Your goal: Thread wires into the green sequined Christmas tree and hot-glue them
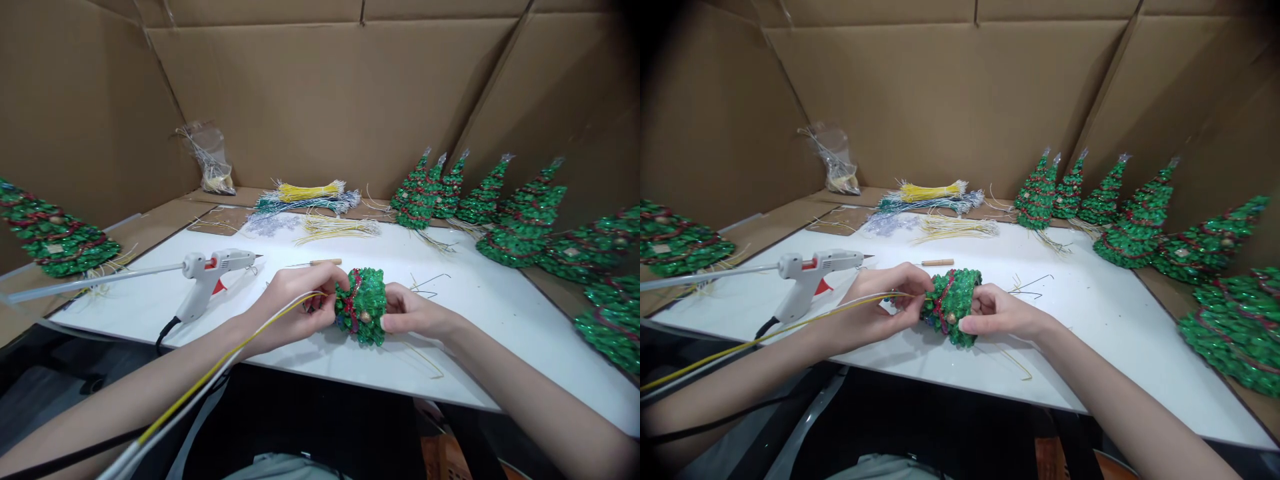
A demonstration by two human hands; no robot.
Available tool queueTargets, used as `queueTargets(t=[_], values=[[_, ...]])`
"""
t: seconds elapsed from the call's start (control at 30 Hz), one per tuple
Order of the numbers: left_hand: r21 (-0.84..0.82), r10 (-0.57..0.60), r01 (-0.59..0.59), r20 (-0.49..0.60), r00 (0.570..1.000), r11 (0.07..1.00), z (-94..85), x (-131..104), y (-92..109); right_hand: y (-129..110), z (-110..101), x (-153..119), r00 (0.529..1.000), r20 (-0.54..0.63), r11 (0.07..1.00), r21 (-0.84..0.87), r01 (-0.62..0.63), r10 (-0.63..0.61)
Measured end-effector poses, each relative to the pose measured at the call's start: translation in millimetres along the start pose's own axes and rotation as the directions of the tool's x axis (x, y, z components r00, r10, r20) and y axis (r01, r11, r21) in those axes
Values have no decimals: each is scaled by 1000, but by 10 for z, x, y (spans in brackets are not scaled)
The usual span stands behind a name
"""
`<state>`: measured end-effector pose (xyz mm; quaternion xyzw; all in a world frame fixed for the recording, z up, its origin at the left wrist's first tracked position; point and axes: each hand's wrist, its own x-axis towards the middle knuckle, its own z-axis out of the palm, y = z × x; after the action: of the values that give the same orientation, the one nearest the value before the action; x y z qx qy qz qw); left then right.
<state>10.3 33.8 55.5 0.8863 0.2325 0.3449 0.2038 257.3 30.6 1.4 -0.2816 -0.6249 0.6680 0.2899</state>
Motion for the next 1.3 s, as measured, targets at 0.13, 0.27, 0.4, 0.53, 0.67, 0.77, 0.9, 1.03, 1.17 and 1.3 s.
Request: queueTargets(t=[0.13, 0.27, 0.4, 0.53, 0.67, 0.77, 0.9, 1.03, 1.17, 1.3], values=[[24, 24, -23, -7, 1000, 999, 9, -5, 1, -5, 2, 1, 1000, 10, 1000, 18, 21, -21], [19, 29, -29, -27, 999, 999, 26, -18, -7, -9, 8, 10, 999, 34, 999, 42, 35, -36], [-41, -20, 20, -10, 1000, 999, 31, -26, -13, 0, -1, 7, 1000, 21, 999, 33, 21, -22], [-19, 6, -5, 39, 999, 1000, 18, -28, -26, -6, 1, 4, 1000, 20, 999, 36, 11, -12], [24, 54, -55, 60, 997, 998, -5, -27, -60, -5, 6, 5, 1000, 28, 999, 41, 11, -12], [24, 33, -35, 87, 996, 999, -21, -27, -76, 4, 1, 6, 999, 29, 999, 43, 11, -12], [-11, -7, 8, 120, 993, 1000, -31, -15, -56, 9, 0, 9, 999, 33, 998, 58, 5, -7], [-31, -33, 37, 122, 992, 999, -20, 13, -31, 5, 9, 5, 999, 40, 996, 86, 6, -10], [-60, -44, 53, 139, 989, 997, -14, 40, -19, -7, 19, -6, 999, 43, 994, 112, 12, -17], [-76, -55, 68, 155, 986, 995, -29, 51, -11, -24, 37, -1, 999, 47, 991, 131, 10, -17]])
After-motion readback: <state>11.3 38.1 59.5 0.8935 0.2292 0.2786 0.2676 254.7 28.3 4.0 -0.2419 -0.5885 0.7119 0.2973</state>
